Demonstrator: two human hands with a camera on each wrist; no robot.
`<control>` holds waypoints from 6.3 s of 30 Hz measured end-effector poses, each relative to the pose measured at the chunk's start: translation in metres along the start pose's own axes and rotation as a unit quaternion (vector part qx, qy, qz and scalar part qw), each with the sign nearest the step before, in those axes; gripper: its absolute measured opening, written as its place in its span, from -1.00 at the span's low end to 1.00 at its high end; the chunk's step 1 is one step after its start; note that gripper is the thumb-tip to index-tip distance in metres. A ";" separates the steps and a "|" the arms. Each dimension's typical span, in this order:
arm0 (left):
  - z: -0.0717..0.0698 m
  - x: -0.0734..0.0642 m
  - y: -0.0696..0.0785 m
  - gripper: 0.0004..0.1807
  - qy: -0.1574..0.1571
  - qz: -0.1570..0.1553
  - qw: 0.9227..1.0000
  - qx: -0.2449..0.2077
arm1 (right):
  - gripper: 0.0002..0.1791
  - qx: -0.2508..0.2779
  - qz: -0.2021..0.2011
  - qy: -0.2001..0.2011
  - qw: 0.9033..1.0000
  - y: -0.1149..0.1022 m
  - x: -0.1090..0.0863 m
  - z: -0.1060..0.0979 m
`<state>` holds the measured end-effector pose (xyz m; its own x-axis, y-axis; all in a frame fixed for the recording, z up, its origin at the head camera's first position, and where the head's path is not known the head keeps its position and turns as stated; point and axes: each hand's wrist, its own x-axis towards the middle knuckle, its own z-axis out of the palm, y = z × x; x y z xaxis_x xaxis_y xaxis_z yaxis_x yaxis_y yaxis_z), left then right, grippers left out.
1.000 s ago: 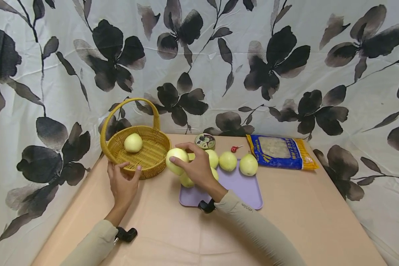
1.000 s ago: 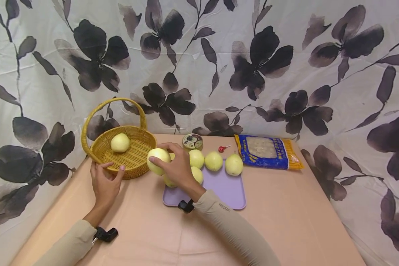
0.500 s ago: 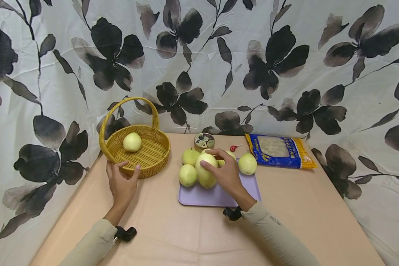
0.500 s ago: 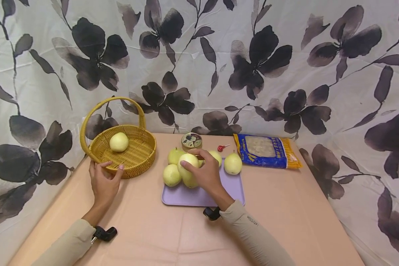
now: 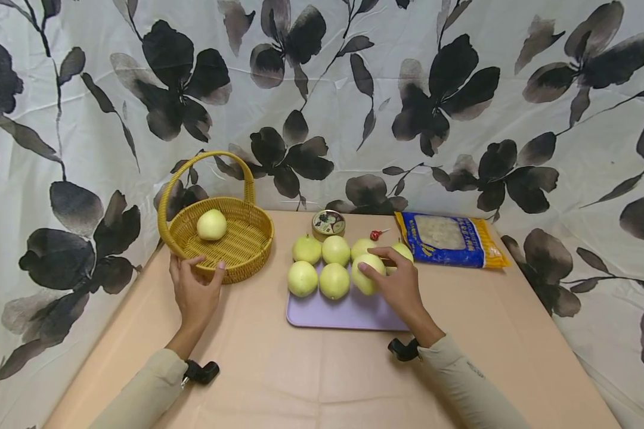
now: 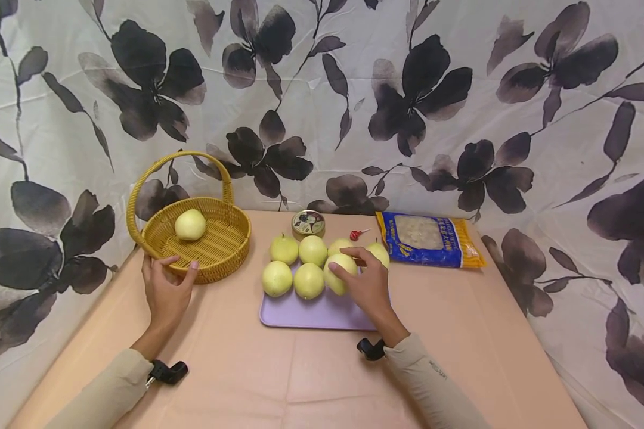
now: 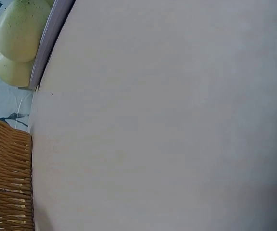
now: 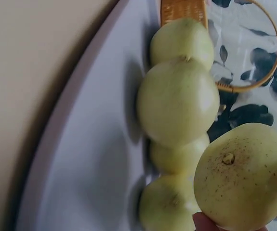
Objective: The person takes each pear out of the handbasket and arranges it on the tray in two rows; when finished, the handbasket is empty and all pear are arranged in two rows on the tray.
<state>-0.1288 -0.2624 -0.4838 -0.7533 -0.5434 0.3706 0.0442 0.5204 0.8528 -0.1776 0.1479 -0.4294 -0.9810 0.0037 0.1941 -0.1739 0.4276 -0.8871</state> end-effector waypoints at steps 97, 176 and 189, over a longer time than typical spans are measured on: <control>-0.005 0.001 -0.002 -0.38 -0.004 -0.013 1.000 0.015 | -0.61 0.026 -0.209 -0.092 0.973 -0.112 0.018 0.159; -0.002 -0.001 -0.004 -0.41 0.000 -0.014 1.000 0.028 | -0.25 -0.095 -0.172 -0.259 0.946 -0.129 0.077 0.315; 0.000 -0.008 -0.004 -0.41 -0.004 -0.009 0.999 0.031 | -0.33 -0.140 -0.154 -0.240 0.948 -0.126 0.073 0.311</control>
<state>-0.1232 -0.2600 -0.4897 -0.7584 -0.5485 0.3522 -0.0100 0.5501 0.8351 -0.2537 -0.1868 -0.4339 -0.8258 -0.5427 0.1538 -0.4944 0.5652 -0.6604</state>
